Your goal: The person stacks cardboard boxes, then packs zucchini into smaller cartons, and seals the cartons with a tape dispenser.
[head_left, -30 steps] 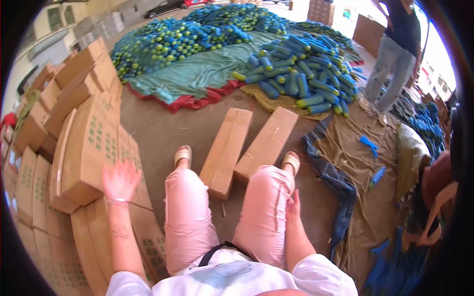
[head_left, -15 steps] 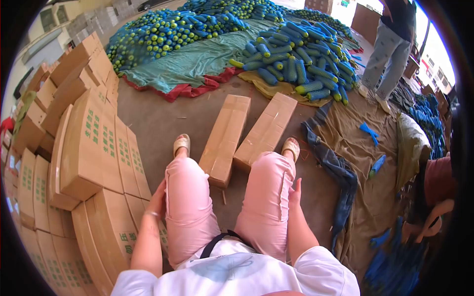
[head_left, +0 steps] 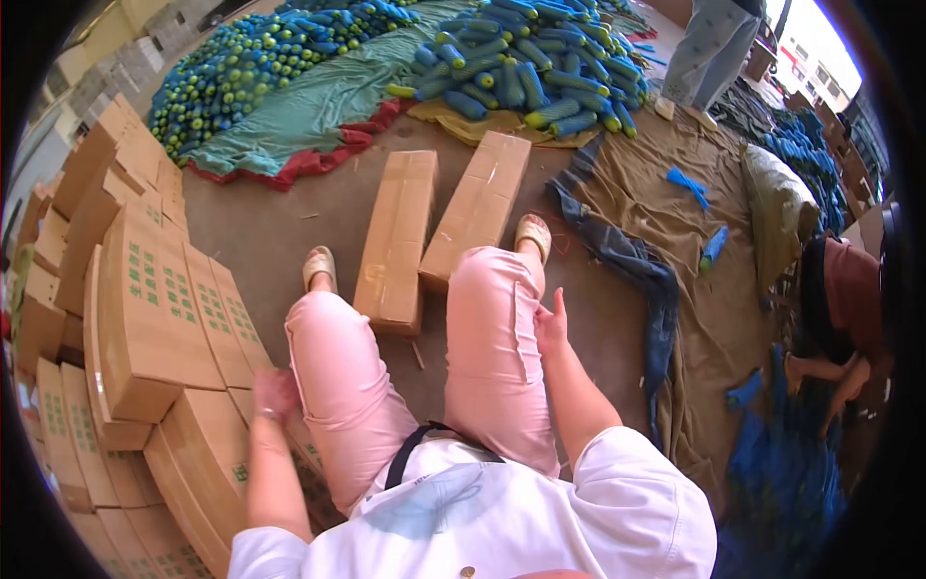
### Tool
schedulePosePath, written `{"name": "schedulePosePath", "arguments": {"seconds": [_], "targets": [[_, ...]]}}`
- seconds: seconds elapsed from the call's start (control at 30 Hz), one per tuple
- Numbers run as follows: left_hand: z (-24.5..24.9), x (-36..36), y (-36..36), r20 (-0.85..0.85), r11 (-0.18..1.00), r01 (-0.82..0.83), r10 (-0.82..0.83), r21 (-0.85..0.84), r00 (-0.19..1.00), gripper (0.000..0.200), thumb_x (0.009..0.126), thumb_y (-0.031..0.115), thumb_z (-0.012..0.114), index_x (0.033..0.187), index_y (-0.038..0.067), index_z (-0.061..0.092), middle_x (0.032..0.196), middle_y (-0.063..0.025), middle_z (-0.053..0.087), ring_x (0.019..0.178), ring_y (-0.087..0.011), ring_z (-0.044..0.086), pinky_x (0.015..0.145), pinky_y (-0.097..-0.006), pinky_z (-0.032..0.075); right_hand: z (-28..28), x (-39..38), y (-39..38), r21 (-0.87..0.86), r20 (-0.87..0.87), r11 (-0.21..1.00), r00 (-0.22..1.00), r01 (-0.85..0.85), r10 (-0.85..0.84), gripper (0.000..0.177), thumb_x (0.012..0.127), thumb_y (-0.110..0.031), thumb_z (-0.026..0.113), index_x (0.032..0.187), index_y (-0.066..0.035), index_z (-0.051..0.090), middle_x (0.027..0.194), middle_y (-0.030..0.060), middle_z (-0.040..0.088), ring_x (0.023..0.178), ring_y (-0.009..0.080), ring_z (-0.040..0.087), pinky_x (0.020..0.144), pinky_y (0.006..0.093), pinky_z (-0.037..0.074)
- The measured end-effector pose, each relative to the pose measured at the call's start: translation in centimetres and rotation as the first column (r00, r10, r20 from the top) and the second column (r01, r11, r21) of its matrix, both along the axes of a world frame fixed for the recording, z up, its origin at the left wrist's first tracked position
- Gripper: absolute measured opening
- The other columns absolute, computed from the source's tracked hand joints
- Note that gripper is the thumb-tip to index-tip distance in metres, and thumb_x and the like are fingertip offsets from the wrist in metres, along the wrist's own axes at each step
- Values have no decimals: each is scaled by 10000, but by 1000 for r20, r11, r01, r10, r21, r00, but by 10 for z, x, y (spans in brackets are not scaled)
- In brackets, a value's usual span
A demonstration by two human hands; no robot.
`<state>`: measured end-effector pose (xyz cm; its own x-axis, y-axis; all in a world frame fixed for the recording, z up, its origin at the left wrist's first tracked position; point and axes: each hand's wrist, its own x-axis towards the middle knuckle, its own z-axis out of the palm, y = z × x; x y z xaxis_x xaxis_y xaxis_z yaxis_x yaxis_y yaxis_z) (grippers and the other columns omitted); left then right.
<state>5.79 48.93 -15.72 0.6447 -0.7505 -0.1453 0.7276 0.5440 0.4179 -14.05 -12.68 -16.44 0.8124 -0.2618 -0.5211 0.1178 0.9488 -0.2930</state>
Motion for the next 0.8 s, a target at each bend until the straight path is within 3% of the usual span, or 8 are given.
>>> {"name": "schedulePosePath", "arguments": {"seconds": [0.07,0.13,0.2,0.33,0.5,0.53,0.6,0.8], "targets": [[88,15,-25,64,585,-534,636,610,769,475,938,488,389,1124,70,514,968,-122,593,861,-254,570,854,-435,492,3,-22,-1,-1,114,1000,993,-24,23,721,806,-687,525,991,9,562,945,121,636,848,222,619,780,333,528],[135,23,-50,116,413,-608,757,678,643,489,931,485,413,1197,79,474,1124,-122,570,918,-257,570,879,-461,476,27,-33,5,13,97,1000,995,10,-11,682,813,-675,528,954,-9,577,916,114,636,844,231,620,778,349,529],[164,27,-67,254,428,-743,752,515,608,531,924,496,429,1274,96,425,1271,-104,511,1020,-248,555,906,-463,461,37,-39,13,23,80,998,995,58,-60,645,820,-662,531,916,-27,592,887,107,637,839,241,620,777,364,529],[173,14,-116,297,490,-569,526,660,797,633,921,545,424,1375,108,357,1374,-79,450,1216,-242,465,969,-455,414,40,-42,22,-28,-169,970,955,243,-244,582,833,-625,549,889,-48,599,896,117,618,880,287,593,831,450,507],[59,23,-100,250,619,-478,422,623,871,601,918,493,472,1361,94,394,1392,-139,450,1162,-274,517,899,-435,447,38,-15,16,-35,-295,984,939,174,-177,557,810,-611,595,911,-69,521,964,122,545,1020,310,521,953,472,433],[46,23,-101,266,624,-480,408,617,873,596,918,489,473,1358,93,397,1384,-138,455,1154,-274,521,893,-432,449,38,-7,14,-48,-351,982,917,185,-190,684,810,-613,592,1154,-34,472,1158,183,496,1153,354,461,1023,489,375],[20,5,-96,297,621,-483,385,617,874,587,918,482,476,1351,93,403,1367,-137,465,1137,-272,527,881,-428,453,41,7,12,-6,-218,992,968,126,-124,1085,807,-661,545,1475,-55,-59,1494,244,158,1363,387,256,1097,502,277],[-18,-25,-50,390,540,-480,281,691,877,557,917,459,486,1331,91,421,1317,-133,497,1087,-267,546,845,-415,463,2,30,12,-20,-247,995,964,100,-102,1041,776,-773,439,1366,72,291,1296,242,481,1164,345,498,1029,429,383]]}}
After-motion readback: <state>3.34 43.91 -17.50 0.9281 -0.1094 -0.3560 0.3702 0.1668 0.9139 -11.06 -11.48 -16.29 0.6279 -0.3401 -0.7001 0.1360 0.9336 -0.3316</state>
